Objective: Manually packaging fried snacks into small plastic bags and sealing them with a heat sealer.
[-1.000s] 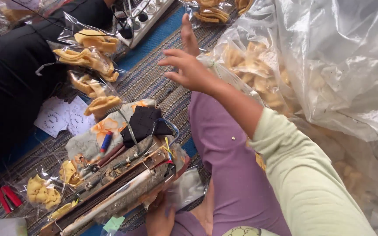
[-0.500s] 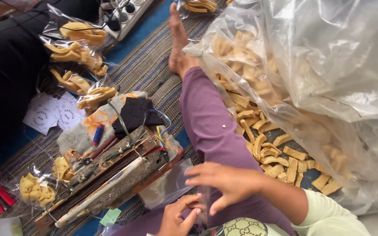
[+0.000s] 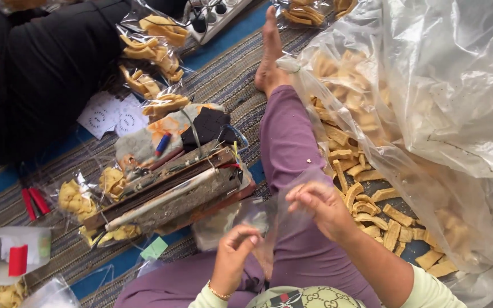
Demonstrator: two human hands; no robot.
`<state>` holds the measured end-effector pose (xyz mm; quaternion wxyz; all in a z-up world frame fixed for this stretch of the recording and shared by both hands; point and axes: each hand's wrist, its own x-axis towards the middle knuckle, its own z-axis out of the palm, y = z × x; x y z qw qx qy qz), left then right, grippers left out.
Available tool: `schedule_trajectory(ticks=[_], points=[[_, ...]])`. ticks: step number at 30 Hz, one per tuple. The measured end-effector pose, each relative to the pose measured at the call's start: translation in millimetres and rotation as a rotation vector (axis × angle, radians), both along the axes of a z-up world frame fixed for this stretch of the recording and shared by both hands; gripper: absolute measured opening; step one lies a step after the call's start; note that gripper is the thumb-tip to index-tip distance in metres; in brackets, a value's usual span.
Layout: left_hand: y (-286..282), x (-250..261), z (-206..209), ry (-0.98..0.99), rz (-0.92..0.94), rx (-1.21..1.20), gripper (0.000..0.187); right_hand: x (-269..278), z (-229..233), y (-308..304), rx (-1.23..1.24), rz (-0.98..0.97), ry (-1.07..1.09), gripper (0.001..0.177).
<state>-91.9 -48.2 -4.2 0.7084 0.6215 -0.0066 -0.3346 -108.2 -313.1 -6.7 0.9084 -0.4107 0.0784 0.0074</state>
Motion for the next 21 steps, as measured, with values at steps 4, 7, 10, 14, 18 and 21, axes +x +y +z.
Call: schedule_trajectory(ticks=[4, 7, 10, 14, 18, 21], points=[[11.9, 2.7, 10.0, 0.133, 0.153, 0.001, 0.031, -8.0, -22.3, -53.6, -0.406, -0.221, 0.261, 0.023], [18.9, -0.7, 18.2, 0.097, 0.11, 0.034, 0.038, -41.2, -85.0, -115.9, -0.803, -0.373, 0.544, 0.021], [22.6, -3.5, 16.5, 0.088, 0.127, 0.061, 0.044, -75.7, -143.2, -163.1, -1.332, -0.314, 0.613, 0.03], [18.8, -0.8, 23.5, 0.0, 0.137, 0.223, 0.049, -64.8, -148.2, -186.4, -1.694, -0.003, 0.888, 0.076], [18.4, 1.7, 18.9, -0.041, 0.07, 0.222, 0.029, -39.2, -148.5, -195.6, -1.84, -0.076, 0.907, 0.087], [10.8, 7.0, 21.1, -0.013, 0.014, 0.073, 0.033, -20.8, -146.9, -186.4, -1.783, 0.019, 0.76, 0.093]])
